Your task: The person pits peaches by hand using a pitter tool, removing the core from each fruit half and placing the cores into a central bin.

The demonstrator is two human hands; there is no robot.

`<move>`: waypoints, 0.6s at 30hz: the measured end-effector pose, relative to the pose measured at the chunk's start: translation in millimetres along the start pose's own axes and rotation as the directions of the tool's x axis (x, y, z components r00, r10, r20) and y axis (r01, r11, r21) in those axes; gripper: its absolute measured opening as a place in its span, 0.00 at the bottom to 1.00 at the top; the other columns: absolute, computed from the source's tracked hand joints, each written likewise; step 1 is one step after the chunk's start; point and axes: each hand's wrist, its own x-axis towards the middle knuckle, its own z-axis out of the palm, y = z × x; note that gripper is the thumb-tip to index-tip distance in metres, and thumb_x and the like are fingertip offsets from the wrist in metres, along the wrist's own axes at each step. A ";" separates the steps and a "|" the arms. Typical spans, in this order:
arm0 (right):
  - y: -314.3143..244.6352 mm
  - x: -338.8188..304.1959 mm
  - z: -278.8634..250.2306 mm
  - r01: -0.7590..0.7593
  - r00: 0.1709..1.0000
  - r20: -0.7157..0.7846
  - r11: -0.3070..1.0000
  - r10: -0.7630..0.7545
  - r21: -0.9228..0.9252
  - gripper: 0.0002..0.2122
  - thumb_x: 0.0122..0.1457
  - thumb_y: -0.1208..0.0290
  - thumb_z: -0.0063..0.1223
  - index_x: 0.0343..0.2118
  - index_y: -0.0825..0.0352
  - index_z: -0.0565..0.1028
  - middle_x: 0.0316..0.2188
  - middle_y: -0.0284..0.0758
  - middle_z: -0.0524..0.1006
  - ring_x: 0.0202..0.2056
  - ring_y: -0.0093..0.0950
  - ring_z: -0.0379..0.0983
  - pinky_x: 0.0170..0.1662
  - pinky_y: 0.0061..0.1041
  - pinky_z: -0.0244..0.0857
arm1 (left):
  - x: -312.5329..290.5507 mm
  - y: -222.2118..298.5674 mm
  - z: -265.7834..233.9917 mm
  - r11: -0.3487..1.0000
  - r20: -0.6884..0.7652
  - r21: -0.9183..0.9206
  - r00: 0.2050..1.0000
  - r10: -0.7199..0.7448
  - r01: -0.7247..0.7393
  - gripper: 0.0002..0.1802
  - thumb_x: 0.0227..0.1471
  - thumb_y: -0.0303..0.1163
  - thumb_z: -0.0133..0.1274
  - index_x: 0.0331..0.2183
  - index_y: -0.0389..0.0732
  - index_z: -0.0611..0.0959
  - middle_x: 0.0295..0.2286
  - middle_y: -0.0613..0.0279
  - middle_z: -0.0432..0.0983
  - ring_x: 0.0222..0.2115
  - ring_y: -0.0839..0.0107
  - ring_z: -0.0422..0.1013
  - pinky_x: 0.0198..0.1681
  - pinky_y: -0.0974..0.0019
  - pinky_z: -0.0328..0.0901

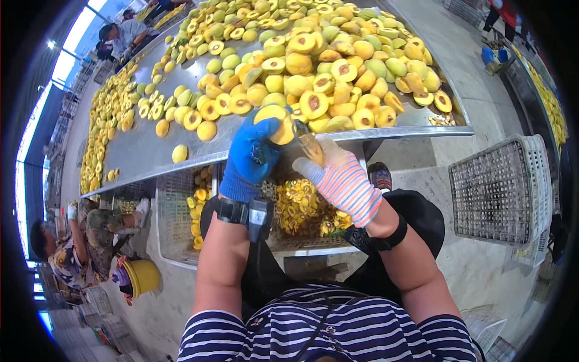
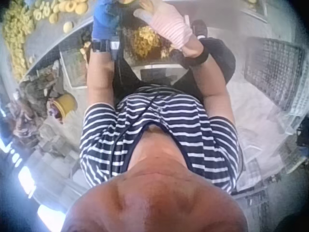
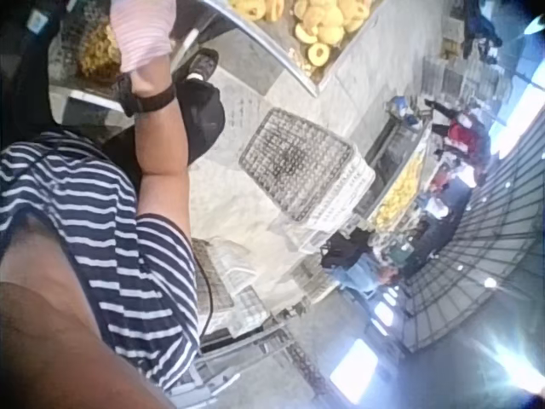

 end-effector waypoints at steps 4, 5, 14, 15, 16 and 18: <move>-3.8 15.2 25.4 0.014 0.998 0.064 0.996 -0.008 -0.088 0.24 0.55 0.56 0.56 0.48 0.70 0.69 0.34 0.54 0.75 0.38 0.52 0.71 0.41 0.40 0.65 | -15.2 7.1 -4.4 0.992 -0.032 -0.019 0.992 0.126 -0.126 0.31 0.58 0.38 0.46 0.58 0.32 0.62 0.50 0.50 0.68 0.50 0.53 0.68 0.52 0.49 0.66; -8.3 17.0 29.4 0.037 0.997 0.064 0.995 -0.032 -0.091 0.24 0.55 0.56 0.56 0.48 0.70 0.69 0.34 0.54 0.75 0.39 0.52 0.71 0.41 0.40 0.65 | -16.2 7.9 -12.2 0.974 -0.045 0.073 0.975 0.218 -0.215 0.31 0.60 0.40 0.44 0.59 0.33 0.61 0.51 0.50 0.67 0.51 0.53 0.67 0.53 0.48 0.65; -10.1 35.3 59.7 0.114 0.994 0.028 0.965 -0.110 -0.234 0.19 0.55 0.57 0.57 0.39 0.68 0.69 0.26 0.51 0.75 0.32 0.52 0.72 0.34 0.42 0.65 | -21.6 19.1 -33.6 0.869 0.033 0.372 0.940 0.338 -0.326 0.25 0.63 0.40 0.38 0.55 0.32 0.67 0.52 0.42 0.66 0.52 0.48 0.66 0.55 0.49 0.63; -9.5 36.7 62.0 0.142 0.990 0.015 0.953 -0.143 -0.269 0.19 0.55 0.57 0.57 0.39 0.69 0.68 0.24 0.51 0.74 0.31 0.51 0.72 0.32 0.42 0.65 | -22.7 19.2 -35.9 0.871 0.030 0.368 0.941 0.337 -0.324 0.25 0.63 0.40 0.38 0.55 0.32 0.67 0.52 0.42 0.66 0.52 0.48 0.66 0.55 0.49 0.63; -9.4 37.7 63.8 0.169 0.984 0.002 0.938 -0.177 -0.302 0.19 0.55 0.57 0.58 0.38 0.69 0.68 0.23 0.50 0.74 0.31 0.51 0.72 0.31 0.42 0.65 | -23.9 19.6 -38.2 0.720 0.088 0.579 0.908 0.410 -0.382 0.24 0.63 0.40 0.38 0.53 0.32 0.68 0.51 0.41 0.67 0.51 0.47 0.67 0.54 0.48 0.64; -10.9 44.6 67.9 0.123 0.992 0.048 0.938 -0.114 -0.323 0.19 0.55 0.56 0.57 0.38 0.69 0.68 0.24 0.51 0.74 0.31 0.51 0.72 0.32 0.42 0.65 | -24.8 20.8 -38.5 0.517 0.161 0.750 0.872 0.461 -0.412 0.23 0.63 0.40 0.39 0.51 0.32 0.70 0.50 0.40 0.68 0.51 0.46 0.67 0.53 0.48 0.65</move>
